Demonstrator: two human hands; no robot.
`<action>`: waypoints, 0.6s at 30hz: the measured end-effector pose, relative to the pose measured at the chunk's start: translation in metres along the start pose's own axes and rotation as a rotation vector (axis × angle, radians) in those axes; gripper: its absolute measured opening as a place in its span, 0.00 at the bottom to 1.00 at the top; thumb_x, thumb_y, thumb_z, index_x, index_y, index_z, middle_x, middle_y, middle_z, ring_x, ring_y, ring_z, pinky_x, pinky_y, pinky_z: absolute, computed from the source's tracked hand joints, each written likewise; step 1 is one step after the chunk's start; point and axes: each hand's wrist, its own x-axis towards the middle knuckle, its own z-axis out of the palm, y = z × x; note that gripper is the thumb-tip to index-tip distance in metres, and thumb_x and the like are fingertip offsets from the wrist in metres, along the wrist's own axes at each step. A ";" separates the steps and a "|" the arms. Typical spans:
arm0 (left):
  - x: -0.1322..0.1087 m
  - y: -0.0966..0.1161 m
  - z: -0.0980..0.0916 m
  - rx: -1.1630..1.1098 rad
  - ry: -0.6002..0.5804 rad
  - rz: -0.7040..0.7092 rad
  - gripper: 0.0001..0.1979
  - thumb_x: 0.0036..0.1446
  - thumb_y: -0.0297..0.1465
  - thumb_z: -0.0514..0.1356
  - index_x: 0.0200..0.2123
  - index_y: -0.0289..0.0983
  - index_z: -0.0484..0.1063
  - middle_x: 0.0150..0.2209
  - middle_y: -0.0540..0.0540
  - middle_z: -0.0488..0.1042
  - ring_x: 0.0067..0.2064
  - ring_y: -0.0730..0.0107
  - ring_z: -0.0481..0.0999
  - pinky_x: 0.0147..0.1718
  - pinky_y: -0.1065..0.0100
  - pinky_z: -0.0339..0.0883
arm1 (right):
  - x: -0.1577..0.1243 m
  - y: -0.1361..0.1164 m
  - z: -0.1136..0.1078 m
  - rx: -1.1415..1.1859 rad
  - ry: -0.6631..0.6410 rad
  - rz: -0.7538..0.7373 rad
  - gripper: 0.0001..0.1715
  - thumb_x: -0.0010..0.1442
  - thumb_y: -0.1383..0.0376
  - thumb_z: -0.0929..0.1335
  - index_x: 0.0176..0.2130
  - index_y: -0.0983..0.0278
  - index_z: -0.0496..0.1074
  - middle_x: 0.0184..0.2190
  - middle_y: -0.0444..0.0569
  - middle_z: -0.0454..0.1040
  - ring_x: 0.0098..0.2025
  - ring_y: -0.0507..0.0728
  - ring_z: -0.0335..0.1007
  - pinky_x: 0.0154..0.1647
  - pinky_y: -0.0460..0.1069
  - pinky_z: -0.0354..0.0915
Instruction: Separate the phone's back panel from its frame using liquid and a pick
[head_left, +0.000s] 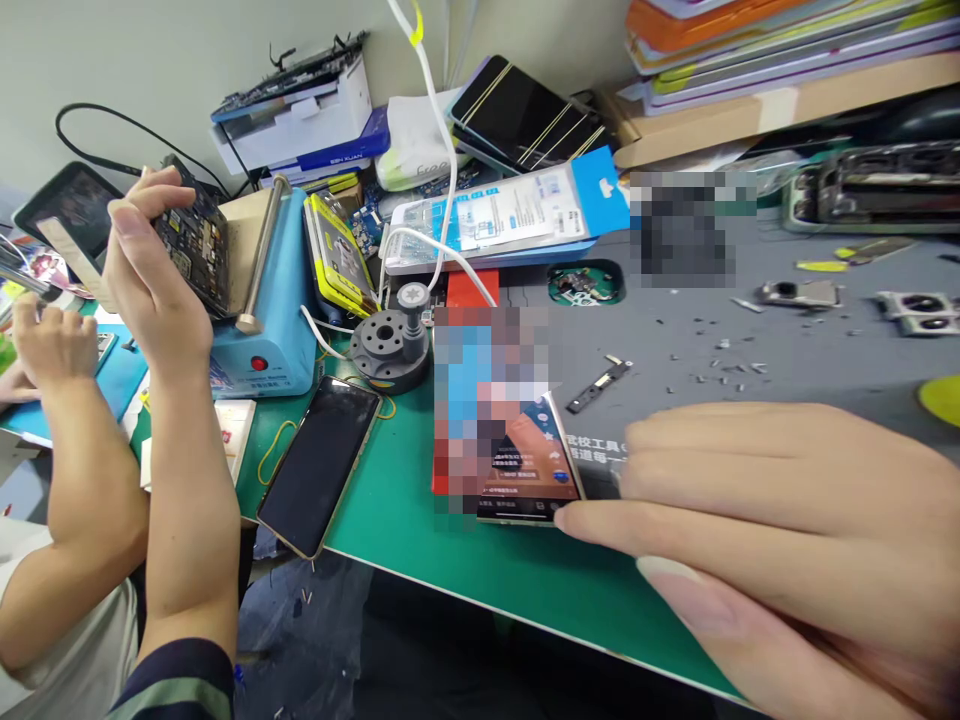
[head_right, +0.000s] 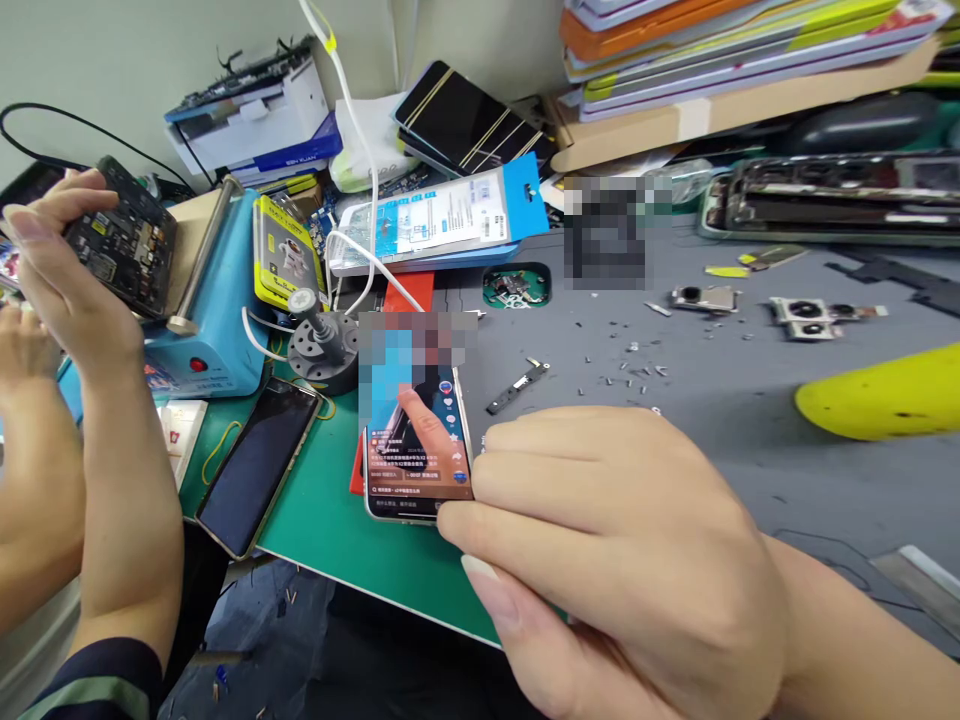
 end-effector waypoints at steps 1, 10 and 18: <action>0.000 0.000 0.000 0.003 -0.003 -0.001 0.48 0.77 0.66 0.42 0.54 0.29 0.82 0.58 0.39 0.82 0.71 0.54 0.80 0.85 0.39 0.58 | 0.003 0.003 -0.001 0.052 0.002 -0.035 0.10 0.81 0.67 0.61 0.51 0.53 0.69 0.31 0.45 0.75 0.33 0.59 0.74 0.33 0.58 0.68; -0.003 0.004 0.001 0.020 0.039 0.061 0.42 0.83 0.58 0.43 0.54 0.31 0.85 0.59 0.41 0.87 0.68 0.59 0.84 0.81 0.46 0.67 | 0.005 0.009 0.001 0.123 -0.003 -0.088 0.10 0.77 0.70 0.63 0.50 0.55 0.68 0.29 0.44 0.71 0.29 0.60 0.68 0.30 0.58 0.63; -0.002 0.000 0.001 0.018 0.036 0.056 0.44 0.82 0.61 0.42 0.54 0.31 0.85 0.57 0.40 0.86 0.69 0.57 0.83 0.81 0.41 0.66 | 0.002 0.005 0.000 0.044 -0.008 -0.053 0.11 0.80 0.67 0.62 0.55 0.54 0.70 0.30 0.44 0.76 0.32 0.60 0.73 0.33 0.59 0.67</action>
